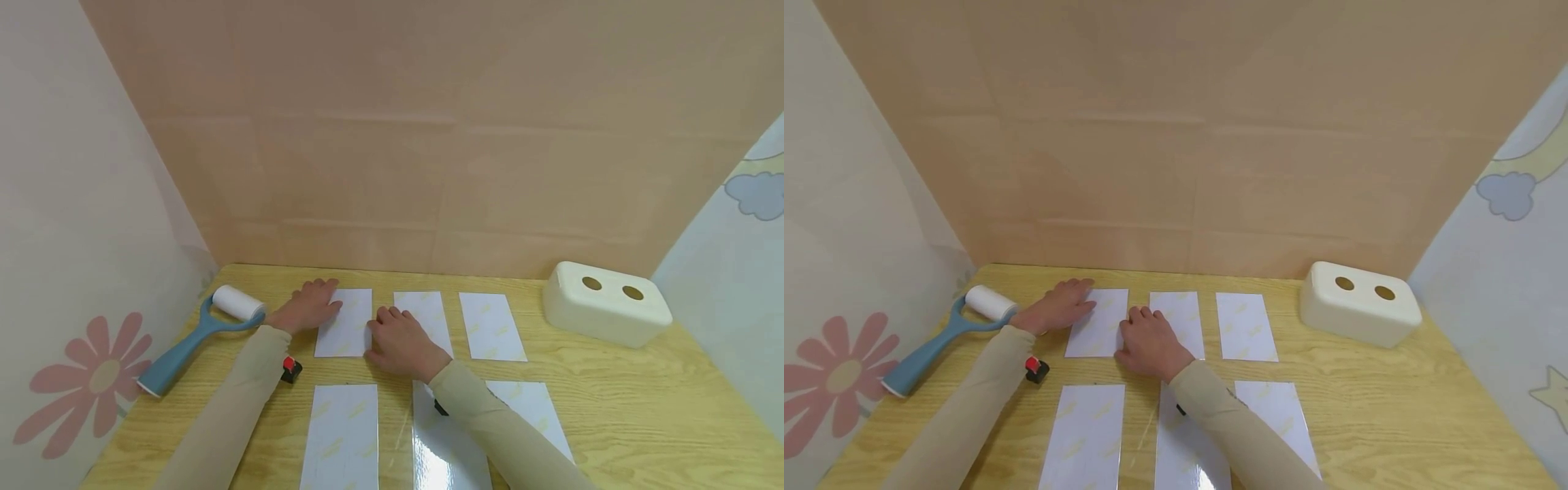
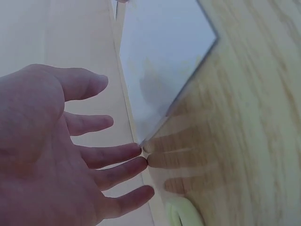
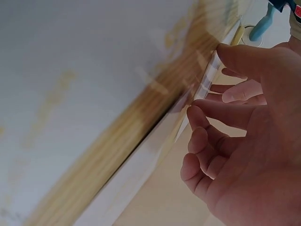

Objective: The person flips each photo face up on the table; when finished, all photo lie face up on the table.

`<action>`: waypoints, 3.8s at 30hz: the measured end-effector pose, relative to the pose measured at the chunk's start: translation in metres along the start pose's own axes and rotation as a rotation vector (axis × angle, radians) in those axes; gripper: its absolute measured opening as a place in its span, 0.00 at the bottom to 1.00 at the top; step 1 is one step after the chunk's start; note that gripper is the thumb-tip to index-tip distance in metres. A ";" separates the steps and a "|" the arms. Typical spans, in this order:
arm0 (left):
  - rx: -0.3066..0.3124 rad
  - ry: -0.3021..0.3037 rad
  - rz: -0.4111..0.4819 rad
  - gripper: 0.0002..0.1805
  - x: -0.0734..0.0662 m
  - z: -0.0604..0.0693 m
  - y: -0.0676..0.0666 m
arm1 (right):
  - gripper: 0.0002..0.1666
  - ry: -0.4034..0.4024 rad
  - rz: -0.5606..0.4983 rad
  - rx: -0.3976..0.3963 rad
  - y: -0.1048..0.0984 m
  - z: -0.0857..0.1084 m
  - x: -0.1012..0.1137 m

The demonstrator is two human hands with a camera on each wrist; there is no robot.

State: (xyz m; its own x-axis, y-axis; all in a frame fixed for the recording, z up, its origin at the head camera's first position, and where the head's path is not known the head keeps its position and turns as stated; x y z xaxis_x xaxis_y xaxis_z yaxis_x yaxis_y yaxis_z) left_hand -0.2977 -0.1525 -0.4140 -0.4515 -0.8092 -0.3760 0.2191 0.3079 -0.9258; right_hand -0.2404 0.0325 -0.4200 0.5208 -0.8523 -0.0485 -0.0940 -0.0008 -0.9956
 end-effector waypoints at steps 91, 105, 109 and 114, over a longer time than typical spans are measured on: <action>-0.258 0.054 0.958 0.33 -0.047 0.010 -0.004 | 0.34 0.243 -1.295 0.194 -0.031 -0.002 -0.023; -0.330 -0.081 0.856 0.31 -0.041 0.010 -0.006 | 0.34 0.208 -1.432 0.074 -0.047 0.000 -0.022; -0.338 -0.118 0.844 0.32 -0.039 0.010 -0.006 | 0.35 0.209 -1.448 0.064 -0.049 0.002 -0.021; -0.343 -0.129 0.832 0.33 -0.036 0.011 -0.007 | 0.36 0.221 -1.442 0.037 -0.051 0.004 -0.022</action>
State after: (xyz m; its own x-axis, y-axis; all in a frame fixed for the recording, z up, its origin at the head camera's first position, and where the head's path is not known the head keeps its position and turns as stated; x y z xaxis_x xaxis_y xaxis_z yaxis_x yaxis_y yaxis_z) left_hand -0.2732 -0.1309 -0.3932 -0.1580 -0.3022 -0.9401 0.1527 0.9331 -0.3256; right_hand -0.2438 0.0533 -0.3686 0.0035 -0.1848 0.9828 0.4092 -0.8965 -0.1700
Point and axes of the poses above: each hand's wrist, its own z-axis away from the middle knuckle, its own y-axis out of the palm, x = y × z, the point moved 4 cm from there along -z, towards the middle knuckle, and after that the axes turned 11 degrees about y, right-handed, at the moved point
